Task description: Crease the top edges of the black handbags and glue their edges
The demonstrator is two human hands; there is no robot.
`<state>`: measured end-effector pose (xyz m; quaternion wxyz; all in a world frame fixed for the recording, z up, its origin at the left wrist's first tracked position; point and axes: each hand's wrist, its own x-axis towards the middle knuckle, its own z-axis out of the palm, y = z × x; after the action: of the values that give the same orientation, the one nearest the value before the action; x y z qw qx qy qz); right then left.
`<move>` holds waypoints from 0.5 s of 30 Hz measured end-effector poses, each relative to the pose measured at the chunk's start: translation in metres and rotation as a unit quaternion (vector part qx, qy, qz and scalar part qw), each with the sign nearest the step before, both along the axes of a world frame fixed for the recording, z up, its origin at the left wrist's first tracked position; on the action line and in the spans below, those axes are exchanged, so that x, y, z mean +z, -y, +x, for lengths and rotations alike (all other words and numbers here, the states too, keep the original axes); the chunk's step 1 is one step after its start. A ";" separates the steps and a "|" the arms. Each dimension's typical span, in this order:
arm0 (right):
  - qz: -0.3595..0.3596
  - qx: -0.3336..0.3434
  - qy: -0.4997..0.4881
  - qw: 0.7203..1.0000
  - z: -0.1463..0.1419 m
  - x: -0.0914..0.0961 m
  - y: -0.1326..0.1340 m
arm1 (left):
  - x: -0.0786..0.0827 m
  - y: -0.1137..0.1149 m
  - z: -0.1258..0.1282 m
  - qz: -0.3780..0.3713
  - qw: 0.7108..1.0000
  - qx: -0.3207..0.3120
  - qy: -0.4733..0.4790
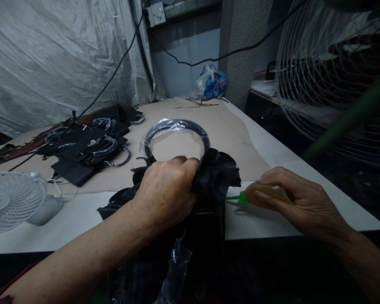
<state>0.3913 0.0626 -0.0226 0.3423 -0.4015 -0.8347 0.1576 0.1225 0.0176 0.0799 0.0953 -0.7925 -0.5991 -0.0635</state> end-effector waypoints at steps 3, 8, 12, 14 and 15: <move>-0.006 0.004 -0.008 1.000 0.001 -0.002 -0.002 | 0.000 0.000 0.001 -0.004 1.000 0.000 0.000; -0.023 0.003 -0.004 1.000 0.003 -0.003 -0.004 | 0.001 0.000 0.001 -0.004 1.000 0.000 -0.003; -0.013 -0.007 -0.015 1.000 0.002 -0.001 -0.002 | 0.000 0.000 0.000 -0.004 1.000 -0.001 -0.006; -0.003 -0.005 -0.025 1.000 0.001 -0.001 0.002 | 0.000 -0.001 0.000 0.000 1.000 -0.004 -0.007; -0.008 0.002 -0.023 1.000 0.001 -0.001 0.004 | 0.000 -0.001 0.000 0.002 1.000 -0.005 -0.007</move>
<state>0.3923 0.0587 -0.0231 0.3580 -0.3987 -0.8261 0.1747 0.1228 0.0182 0.0800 0.1008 -0.7960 -0.5939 -0.0598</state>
